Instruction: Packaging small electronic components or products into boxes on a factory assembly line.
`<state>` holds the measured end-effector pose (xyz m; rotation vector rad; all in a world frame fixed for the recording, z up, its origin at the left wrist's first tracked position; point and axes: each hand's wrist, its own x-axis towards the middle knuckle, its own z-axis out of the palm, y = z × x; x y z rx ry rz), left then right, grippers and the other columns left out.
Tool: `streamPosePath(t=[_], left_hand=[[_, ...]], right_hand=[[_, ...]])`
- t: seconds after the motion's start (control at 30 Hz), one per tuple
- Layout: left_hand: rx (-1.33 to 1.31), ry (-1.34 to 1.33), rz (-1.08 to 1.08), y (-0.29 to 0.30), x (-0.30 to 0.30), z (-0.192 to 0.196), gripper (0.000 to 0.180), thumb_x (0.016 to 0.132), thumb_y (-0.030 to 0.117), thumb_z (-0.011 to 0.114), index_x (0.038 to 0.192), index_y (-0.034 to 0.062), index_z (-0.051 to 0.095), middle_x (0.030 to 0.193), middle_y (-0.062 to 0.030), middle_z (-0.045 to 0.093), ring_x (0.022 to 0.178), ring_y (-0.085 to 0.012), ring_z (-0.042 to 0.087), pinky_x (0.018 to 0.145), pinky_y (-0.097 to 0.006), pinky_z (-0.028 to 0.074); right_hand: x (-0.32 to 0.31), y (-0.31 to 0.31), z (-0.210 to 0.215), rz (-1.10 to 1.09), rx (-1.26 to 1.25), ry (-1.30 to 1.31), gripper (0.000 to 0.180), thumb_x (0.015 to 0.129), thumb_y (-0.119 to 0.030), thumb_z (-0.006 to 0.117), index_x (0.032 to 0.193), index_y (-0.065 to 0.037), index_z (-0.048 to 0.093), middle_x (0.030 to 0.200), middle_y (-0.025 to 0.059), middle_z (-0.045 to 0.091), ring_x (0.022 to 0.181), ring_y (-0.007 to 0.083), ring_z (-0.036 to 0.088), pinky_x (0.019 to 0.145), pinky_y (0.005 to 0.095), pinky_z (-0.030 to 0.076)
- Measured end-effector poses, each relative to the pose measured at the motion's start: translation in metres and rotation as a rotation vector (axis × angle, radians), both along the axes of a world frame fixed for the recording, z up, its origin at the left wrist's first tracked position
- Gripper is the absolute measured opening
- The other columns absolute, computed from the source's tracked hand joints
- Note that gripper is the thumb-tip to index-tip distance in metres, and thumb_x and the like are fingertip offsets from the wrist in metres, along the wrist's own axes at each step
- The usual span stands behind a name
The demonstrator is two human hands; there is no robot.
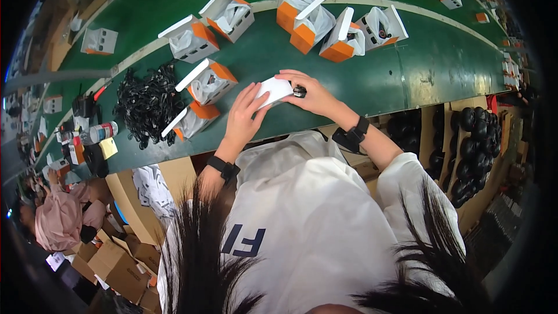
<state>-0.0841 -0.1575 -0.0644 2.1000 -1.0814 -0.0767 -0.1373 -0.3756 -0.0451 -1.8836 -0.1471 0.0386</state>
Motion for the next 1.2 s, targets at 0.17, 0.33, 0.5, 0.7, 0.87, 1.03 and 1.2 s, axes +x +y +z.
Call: streamPosePath(t=[0.17,0.33,0.5,0.7,0.87,1.03,1.2], left_hand=[[0.083,-0.102,0.07,-0.004,-0.015,-0.002,0.036,0.079,0.008,0.061,0.115,0.0094,0.057,0.128,-0.0095,0.05,0.125,-0.0309,0.038,0.104,-0.049,0.025],[0.171,-0.232,0.014,-0.002,-0.014,-0.008,0.038,0.079,0.013,0.061,0.116,0.0143,0.056,0.13,-0.0018,0.048,0.124,-0.0245,0.04,0.104,-0.051,0.025],[0.197,-0.252,-0.003,-0.005,-0.012,0.0,0.037,0.08,0.012,0.061,0.116,0.0144,0.056,0.129,-0.0004,0.049,0.122,-0.0228,0.042,0.104,-0.047,0.026],[0.021,-0.233,-0.136,-0.001,0.01,0.004,0.029,0.073,0.006,0.067,0.102,0.005,0.063,0.116,-0.0075,0.059,0.112,-0.0277,0.053,0.094,-0.041,0.043],[0.037,-0.196,-0.102,0.001,0.001,-0.003,0.029,0.075,0.004,0.064,0.104,0.0054,0.062,0.118,-0.0079,0.058,0.115,-0.0284,0.05,0.097,-0.043,0.038],[0.075,-0.161,-0.094,0.002,-0.002,-0.008,0.031,0.076,0.005,0.063,0.107,0.0071,0.061,0.122,-0.0076,0.055,0.12,-0.0282,0.046,0.102,-0.048,0.03],[0.241,-0.197,-0.073,0.006,-0.01,-0.004,0.042,0.076,0.014,0.066,0.117,0.0095,0.056,0.13,-0.0055,0.049,0.125,-0.0259,0.039,0.105,-0.051,0.022]], right_hand=[[-0.005,-0.003,-0.017,0.078,-0.141,-0.18,0.017,0.075,-0.001,0.065,0.079,0.001,0.049,0.128,0.009,0.05,0.123,0.0306,0.042,0.092,0.0369,0.041],[-0.006,-0.006,-0.013,0.209,-0.39,-0.421,0.015,0.077,-0.002,0.06,0.091,-0.001,0.056,0.128,0.007,0.049,0.125,0.0303,0.038,0.102,0.0452,0.033],[-0.021,0.006,-0.021,0.183,-0.444,-0.374,0.013,0.077,-0.001,0.059,0.09,-0.002,0.055,0.128,0.0058,0.049,0.125,0.0274,0.039,0.104,0.047,0.03],[0.0,-0.012,-0.022,0.199,-0.285,-0.401,0.009,0.076,-0.001,0.062,0.078,-0.001,0.053,0.117,0.0061,0.058,0.116,0.0262,0.05,0.099,0.0431,0.038],[-0.003,-0.01,-0.021,0.184,-0.226,-0.415,0.03,0.076,0.001,0.064,0.063,-0.001,0.037,0.114,0.008,0.06,0.114,0.0281,0.052,0.1,0.0431,0.038],[-0.006,-0.012,-0.025,0.216,-0.295,-0.4,0.031,0.076,0.0,0.064,0.063,-0.002,0.036,0.118,0.0086,0.058,0.118,0.0291,0.048,0.101,0.0459,0.036],[-0.019,-0.015,-0.032,0.336,-0.544,-0.371,0.014,0.078,-0.004,0.062,0.074,-0.002,0.049,0.131,0.0093,0.046,0.126,0.0279,0.039,0.104,0.0484,0.031]])
